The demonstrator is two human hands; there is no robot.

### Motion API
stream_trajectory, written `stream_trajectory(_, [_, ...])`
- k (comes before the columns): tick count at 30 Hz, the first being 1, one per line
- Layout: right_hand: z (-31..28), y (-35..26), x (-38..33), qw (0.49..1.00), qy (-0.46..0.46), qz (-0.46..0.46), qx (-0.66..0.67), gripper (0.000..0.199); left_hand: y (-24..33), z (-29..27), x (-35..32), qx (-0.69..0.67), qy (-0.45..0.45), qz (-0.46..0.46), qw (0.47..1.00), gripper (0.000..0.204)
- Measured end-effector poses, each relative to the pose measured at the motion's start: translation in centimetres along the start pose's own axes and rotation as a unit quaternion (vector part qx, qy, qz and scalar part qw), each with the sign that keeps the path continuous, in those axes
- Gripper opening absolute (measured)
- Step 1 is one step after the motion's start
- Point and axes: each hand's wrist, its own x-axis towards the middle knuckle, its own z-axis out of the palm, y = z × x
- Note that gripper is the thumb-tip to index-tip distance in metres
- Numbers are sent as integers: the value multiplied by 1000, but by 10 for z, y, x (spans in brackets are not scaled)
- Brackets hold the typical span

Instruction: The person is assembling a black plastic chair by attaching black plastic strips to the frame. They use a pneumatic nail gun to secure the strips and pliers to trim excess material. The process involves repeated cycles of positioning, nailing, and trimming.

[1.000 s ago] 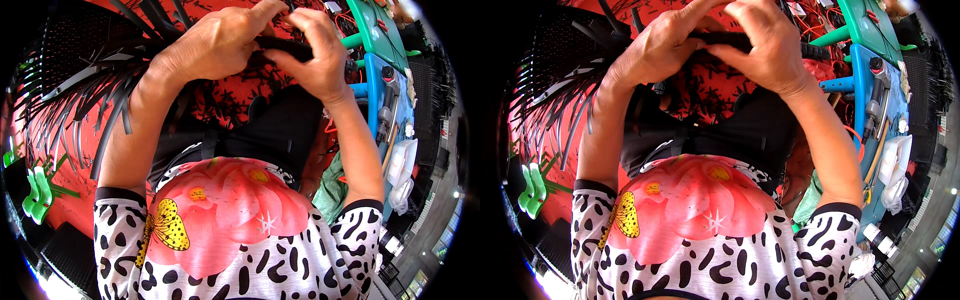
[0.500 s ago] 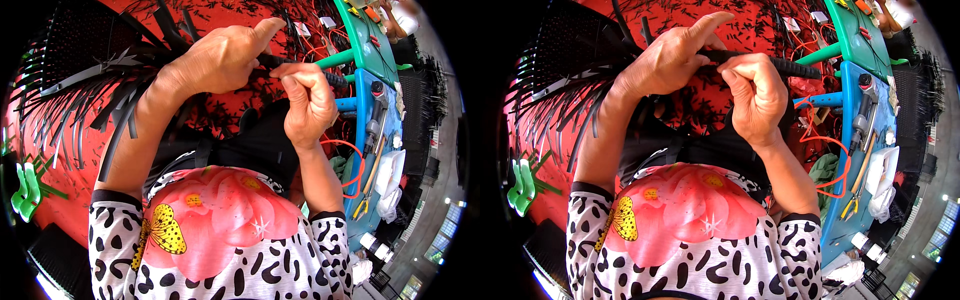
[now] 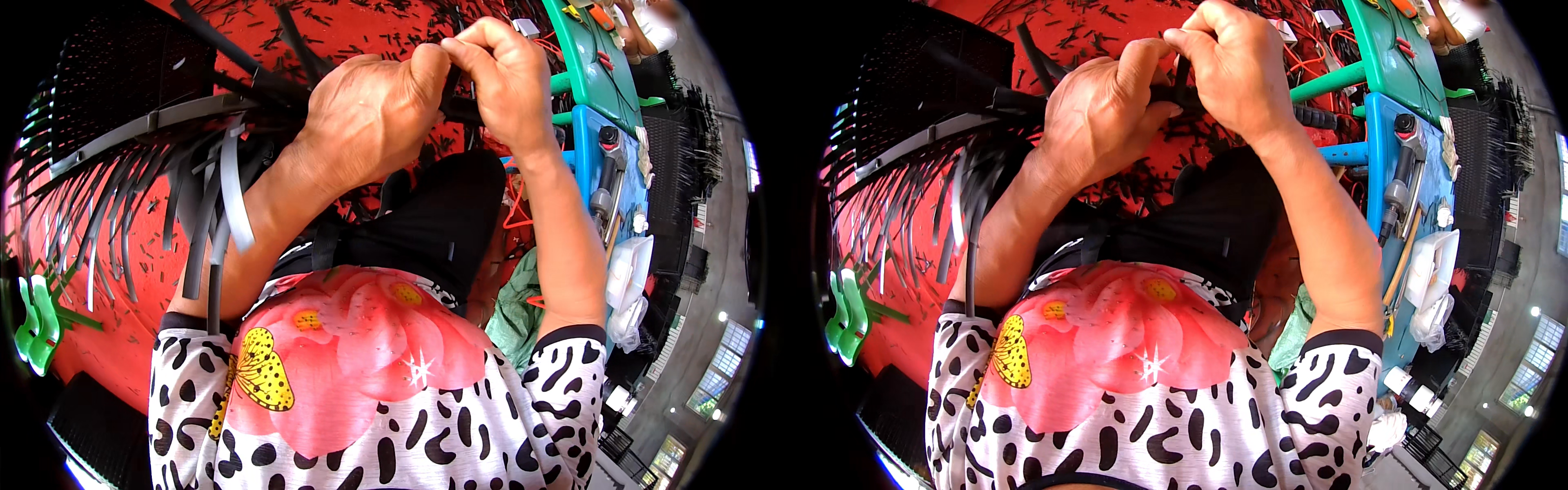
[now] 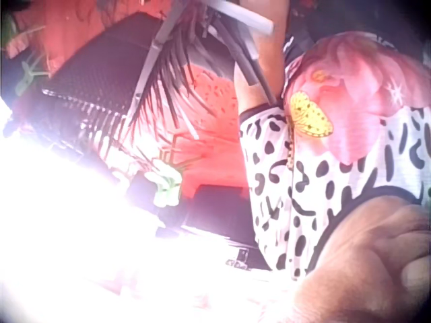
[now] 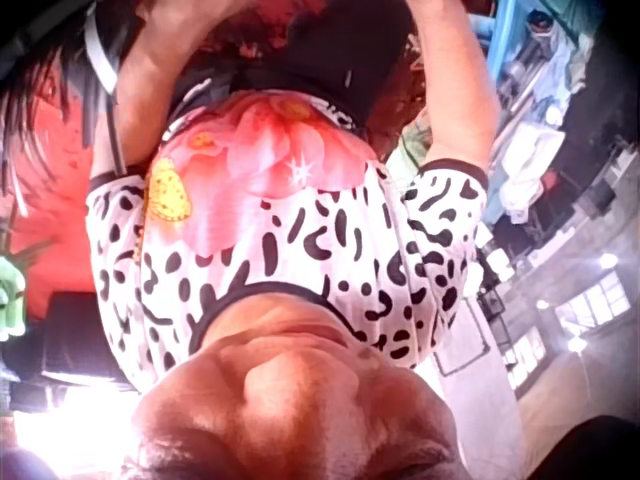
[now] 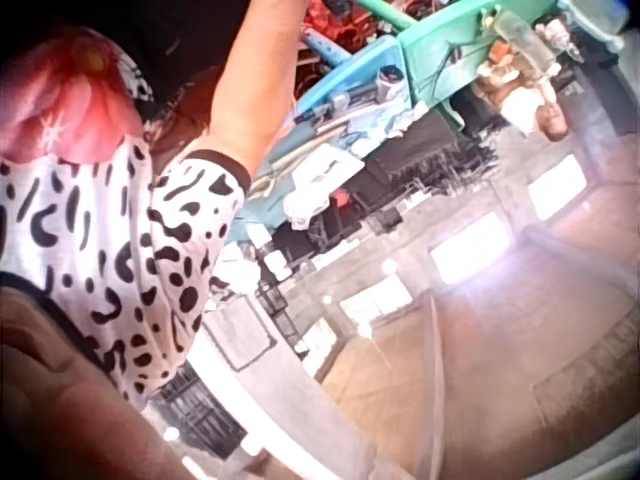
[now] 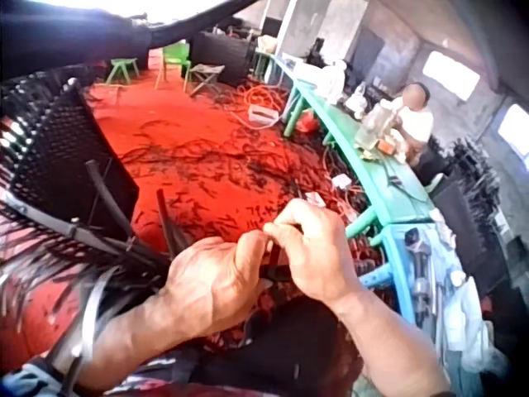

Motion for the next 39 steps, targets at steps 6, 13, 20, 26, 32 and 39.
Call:
stream_trajectory(6, [-4, 12, 29, 984, -162, 69, -13, 15, 4, -2, 8, 22, 11, 28, 999, 44])
stream_trajectory(13, [10, 33, 37, 967, -212, 122, 76, 15, -3, -1, 9, 8, -4, 28, 1000, 33])
stream_trajectory(20, [22, 51, 32, 990, -93, -38, -103, 18, 6, -5, 19, 25, -49, 41, 998, 29])
stream_trajectory(26, [-83, 73, -45, 966, 235, 16, -108, 25, 6, 0, 16, 16, -54, 55, 997, 23])
stream_trajectory(32, [-237, 195, -145, 689, 160, 487, -513, 79, 6, -4, 16, 20, -74, 45, 996, 25])
stream_trajectory(39, [-287, 309, -195, 745, 57, 582, -321, 72, 6, -10, 9, 37, -113, 56, 991, 26])
